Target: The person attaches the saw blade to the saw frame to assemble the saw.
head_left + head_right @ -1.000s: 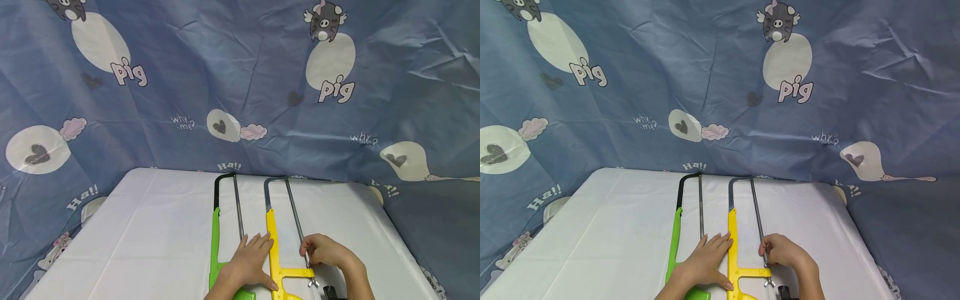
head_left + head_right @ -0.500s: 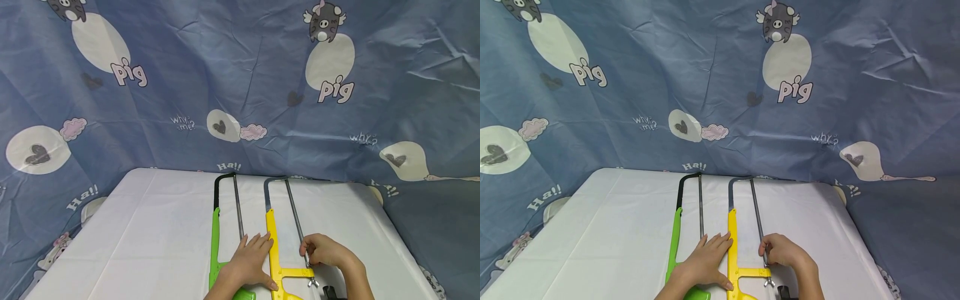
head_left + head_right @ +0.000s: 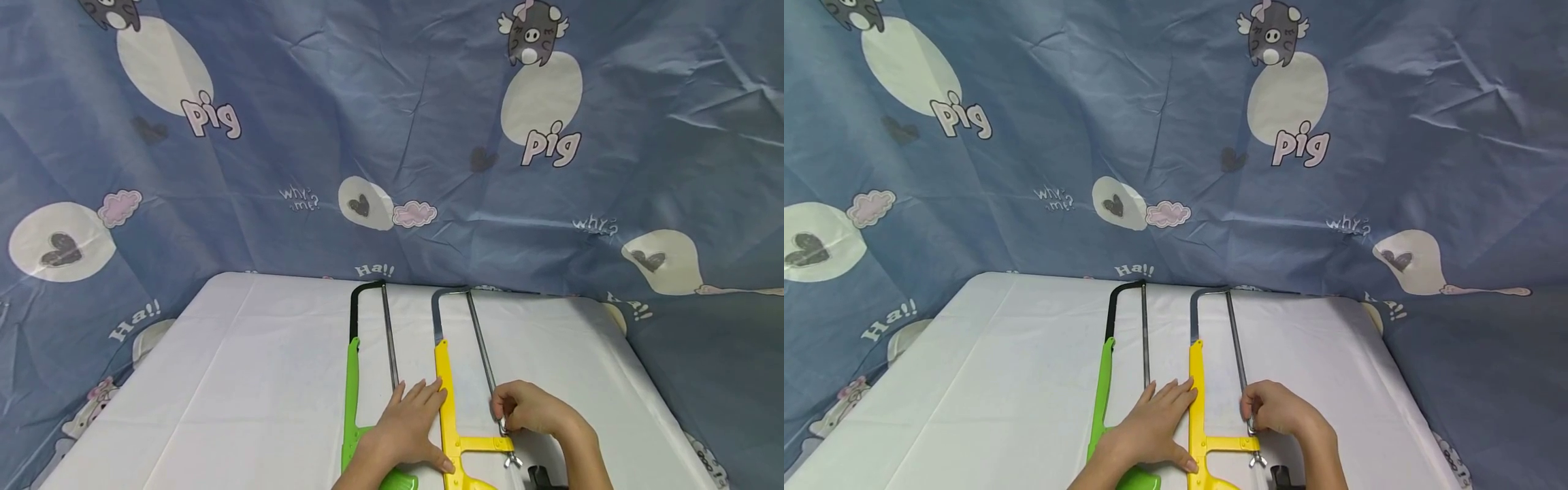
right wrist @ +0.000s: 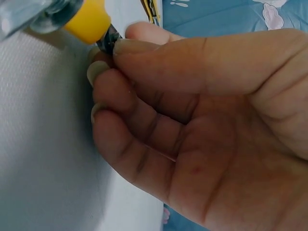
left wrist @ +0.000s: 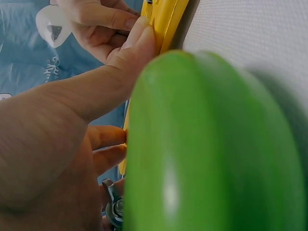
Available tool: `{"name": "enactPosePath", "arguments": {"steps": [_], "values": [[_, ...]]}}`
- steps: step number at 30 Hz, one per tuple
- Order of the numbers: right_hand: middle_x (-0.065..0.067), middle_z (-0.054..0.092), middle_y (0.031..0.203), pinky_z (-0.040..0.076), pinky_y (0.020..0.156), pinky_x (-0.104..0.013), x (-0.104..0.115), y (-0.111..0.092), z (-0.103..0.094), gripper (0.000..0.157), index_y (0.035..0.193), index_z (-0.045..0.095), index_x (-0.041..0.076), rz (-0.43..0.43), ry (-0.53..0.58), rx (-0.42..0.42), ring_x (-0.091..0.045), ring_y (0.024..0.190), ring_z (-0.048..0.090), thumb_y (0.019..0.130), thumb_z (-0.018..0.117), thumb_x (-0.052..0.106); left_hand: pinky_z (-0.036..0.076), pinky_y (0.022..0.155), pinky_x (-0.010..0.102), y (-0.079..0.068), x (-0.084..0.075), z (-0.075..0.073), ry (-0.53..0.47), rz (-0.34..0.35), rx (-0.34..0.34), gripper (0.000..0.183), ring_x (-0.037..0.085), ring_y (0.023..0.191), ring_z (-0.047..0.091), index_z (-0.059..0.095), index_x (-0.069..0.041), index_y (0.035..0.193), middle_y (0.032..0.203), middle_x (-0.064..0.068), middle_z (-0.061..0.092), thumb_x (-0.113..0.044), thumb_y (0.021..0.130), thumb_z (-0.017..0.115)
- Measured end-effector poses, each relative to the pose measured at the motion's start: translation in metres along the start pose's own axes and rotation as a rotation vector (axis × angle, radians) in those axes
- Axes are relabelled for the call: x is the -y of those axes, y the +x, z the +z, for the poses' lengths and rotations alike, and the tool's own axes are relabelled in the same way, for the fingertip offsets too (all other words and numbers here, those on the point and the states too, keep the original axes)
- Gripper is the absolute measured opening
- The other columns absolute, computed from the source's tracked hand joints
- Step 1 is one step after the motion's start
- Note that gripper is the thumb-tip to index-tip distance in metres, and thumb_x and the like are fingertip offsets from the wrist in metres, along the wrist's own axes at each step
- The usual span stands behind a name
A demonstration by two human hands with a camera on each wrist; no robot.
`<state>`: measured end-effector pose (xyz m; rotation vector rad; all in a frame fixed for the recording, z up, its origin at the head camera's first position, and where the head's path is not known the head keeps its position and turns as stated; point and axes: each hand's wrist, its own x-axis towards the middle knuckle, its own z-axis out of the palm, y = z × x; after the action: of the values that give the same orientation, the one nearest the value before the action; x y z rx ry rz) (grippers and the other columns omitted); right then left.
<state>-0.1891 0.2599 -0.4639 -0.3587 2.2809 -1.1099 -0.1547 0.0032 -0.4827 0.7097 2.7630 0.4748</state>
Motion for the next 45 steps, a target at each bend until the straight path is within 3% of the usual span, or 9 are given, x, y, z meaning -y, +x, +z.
{"name": "enactPosePath", "arguments": {"steps": [13,24,36,45], "values": [[-0.002,0.052,0.064,0.036,0.052,-0.027,-0.001,0.0,0.002,0.02,0.081,0.061,-0.002,0.046,-0.04,-0.045,-0.015,0.057,0.043,0.065,0.055,-0.013,0.021,0.123,0.057,0.0,0.0,0.0,0.002,0.005,-0.004,0.115,0.027,0.15,0.031,0.039,-0.02,0.153,0.164,-0.002,0.029,-0.068,0.058,0.084],[-0.001,0.052,0.064,0.038,0.051,-0.026,0.003,-0.003,-0.001,0.017,0.079,0.061,-0.001,0.02,-0.075,-0.079,-0.015,0.058,0.044,0.064,0.059,-0.011,0.021,0.123,0.058,-0.001,-0.001,-0.004,-0.001,0.02,-0.018,0.117,0.028,0.151,0.03,0.038,-0.018,0.154,0.165,0.0,0.029,-0.067,0.058,0.084],[0.0,0.052,0.067,0.036,0.052,-0.027,0.014,-0.007,-0.004,0.01,0.079,0.061,0.005,-0.004,-0.169,-0.16,-0.016,0.062,0.045,0.076,0.069,0.0,0.02,0.123,0.057,-0.001,-0.001,-0.003,0.004,0.01,-0.01,0.117,0.028,0.151,0.03,0.038,-0.019,0.153,0.164,0.0,0.029,-0.068,0.058,0.084],[-0.001,0.054,0.069,0.037,0.053,-0.027,0.015,-0.006,-0.001,0.014,0.079,0.061,0.005,0.002,-0.189,-0.17,-0.017,0.064,0.047,0.074,0.071,-0.004,0.02,0.123,0.057,-0.001,0.001,-0.002,-0.004,0.008,0.0,0.116,0.027,0.151,0.029,0.038,-0.02,0.154,0.165,-0.001,0.028,-0.068,0.059,0.084]]}}
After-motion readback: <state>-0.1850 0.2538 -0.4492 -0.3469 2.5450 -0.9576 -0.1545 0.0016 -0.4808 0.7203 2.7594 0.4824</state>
